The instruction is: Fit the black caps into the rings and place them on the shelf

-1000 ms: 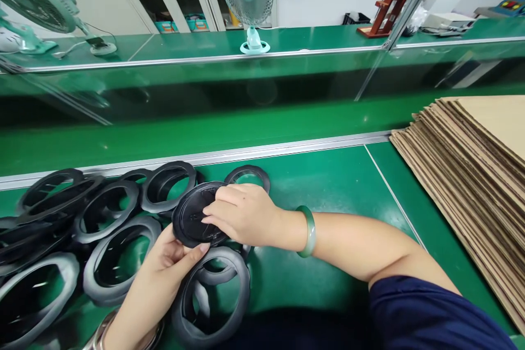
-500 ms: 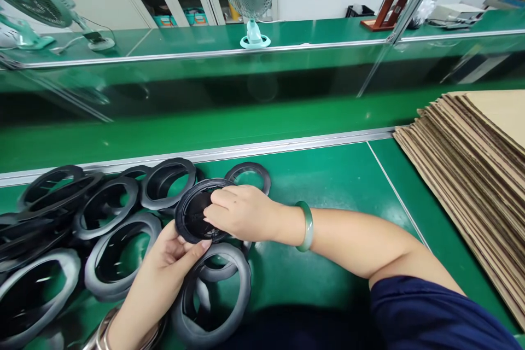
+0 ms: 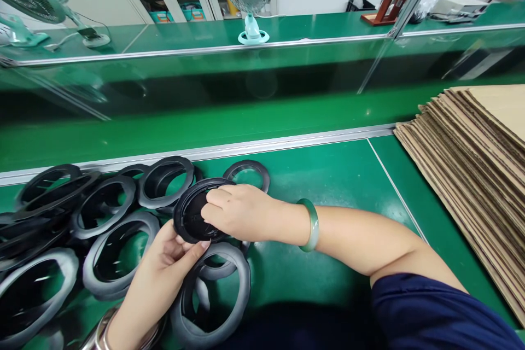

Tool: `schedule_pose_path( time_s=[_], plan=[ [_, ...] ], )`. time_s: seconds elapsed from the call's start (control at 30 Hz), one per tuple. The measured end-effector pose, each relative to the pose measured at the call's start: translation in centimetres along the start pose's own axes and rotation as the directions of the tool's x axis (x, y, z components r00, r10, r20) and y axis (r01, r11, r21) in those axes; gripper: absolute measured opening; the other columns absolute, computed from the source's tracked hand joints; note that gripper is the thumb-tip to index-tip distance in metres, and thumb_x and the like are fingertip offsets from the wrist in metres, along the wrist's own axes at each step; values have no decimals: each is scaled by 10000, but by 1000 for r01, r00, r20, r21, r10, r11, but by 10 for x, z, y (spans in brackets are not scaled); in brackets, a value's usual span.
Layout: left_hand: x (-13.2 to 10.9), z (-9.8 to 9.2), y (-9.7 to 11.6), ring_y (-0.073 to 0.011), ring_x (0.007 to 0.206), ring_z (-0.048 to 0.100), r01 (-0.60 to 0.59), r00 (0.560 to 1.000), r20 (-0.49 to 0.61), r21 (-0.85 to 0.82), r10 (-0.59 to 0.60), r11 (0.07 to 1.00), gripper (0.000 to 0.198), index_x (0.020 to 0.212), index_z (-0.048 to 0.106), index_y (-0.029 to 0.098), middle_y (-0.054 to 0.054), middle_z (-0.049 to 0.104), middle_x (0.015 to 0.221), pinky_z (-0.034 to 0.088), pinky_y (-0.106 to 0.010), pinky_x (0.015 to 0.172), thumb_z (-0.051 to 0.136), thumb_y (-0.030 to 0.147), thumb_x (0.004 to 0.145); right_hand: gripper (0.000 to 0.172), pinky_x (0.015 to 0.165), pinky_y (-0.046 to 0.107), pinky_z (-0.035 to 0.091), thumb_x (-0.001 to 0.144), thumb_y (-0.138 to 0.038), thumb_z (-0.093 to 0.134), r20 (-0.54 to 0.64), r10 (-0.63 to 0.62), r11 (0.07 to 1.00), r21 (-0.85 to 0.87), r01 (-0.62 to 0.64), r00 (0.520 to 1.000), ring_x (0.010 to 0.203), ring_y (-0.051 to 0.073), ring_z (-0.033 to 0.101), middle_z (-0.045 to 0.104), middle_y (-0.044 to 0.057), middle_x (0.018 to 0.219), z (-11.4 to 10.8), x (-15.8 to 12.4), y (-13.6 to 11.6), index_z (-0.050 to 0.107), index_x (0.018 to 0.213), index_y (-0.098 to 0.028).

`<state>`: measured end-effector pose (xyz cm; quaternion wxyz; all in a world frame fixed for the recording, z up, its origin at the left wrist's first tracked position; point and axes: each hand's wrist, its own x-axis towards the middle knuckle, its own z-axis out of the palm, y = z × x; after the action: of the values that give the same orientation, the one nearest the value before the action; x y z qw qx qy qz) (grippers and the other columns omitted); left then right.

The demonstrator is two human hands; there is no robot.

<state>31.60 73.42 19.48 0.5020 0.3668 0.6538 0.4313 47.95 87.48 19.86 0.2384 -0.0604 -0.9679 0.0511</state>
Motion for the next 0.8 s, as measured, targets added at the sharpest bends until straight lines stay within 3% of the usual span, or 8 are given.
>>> schedule_pose_path(
  time_s=[0.17, 0.37, 0.6, 0.73, 0.8],
  plan=[
    [1, 1, 2, -108, 653, 592, -8, 1000, -3, -19, 8, 1000, 342, 1078, 501, 232, 53, 636, 744, 470, -179, 602, 720, 358, 847, 224, 696, 326, 458, 1026, -191, 435, 9, 55, 998, 4, -55, 998, 783, 193, 528, 579, 71, 846, 2, 0, -6, 614, 904, -133],
    [0, 1, 0, -100, 631, 570, -31, 1000, -6, -25, 30, 999, 324, 1050, 492, 235, 63, 603, 715, 449, -172, 582, 721, 346, 849, 342, 700, 360, 502, 1022, -147, 339, -45, 135, 991, -2, -135, 990, 816, 223, 542, 610, 120, 929, 7, 0, -16, 525, 1289, -42],
    [0, 1, -3, -113, 631, 586, -36, 999, -23, -10, 36, 999, 345, 1043, 493, 226, 48, 628, 730, 465, -185, 575, 732, 366, 837, 374, 667, 382, 512, 988, -120, 368, -4, 139, 990, -12, -139, 990, 855, 261, 541, 604, 162, 938, 9, 1, -20, 538, 1285, 31],
    [2, 1, 4, -132, 686, 655, -5, 999, -50, -135, -2, 991, 431, 1084, 506, 232, 43, 663, 764, 546, -224, 662, 786, 370, 786, 348, 784, 410, 526, 1004, -143, 381, -142, 137, 988, 97, -124, 980, 928, 257, 548, 627, 161, 1024, 4, 0, -14, 573, 1275, -39],
    [1, 3, 8, -151, 759, 696, 15, 997, -74, -211, -31, 977, 517, 1141, 508, 241, 20, 714, 860, 580, -259, 737, 819, 372, 750, 382, 911, 460, 505, 1014, -225, 439, -244, 251, 958, 199, -205, 937, 1058, 272, 537, 610, 167, 1174, 2, 0, -10, 523, 1363, -95]
  ],
)
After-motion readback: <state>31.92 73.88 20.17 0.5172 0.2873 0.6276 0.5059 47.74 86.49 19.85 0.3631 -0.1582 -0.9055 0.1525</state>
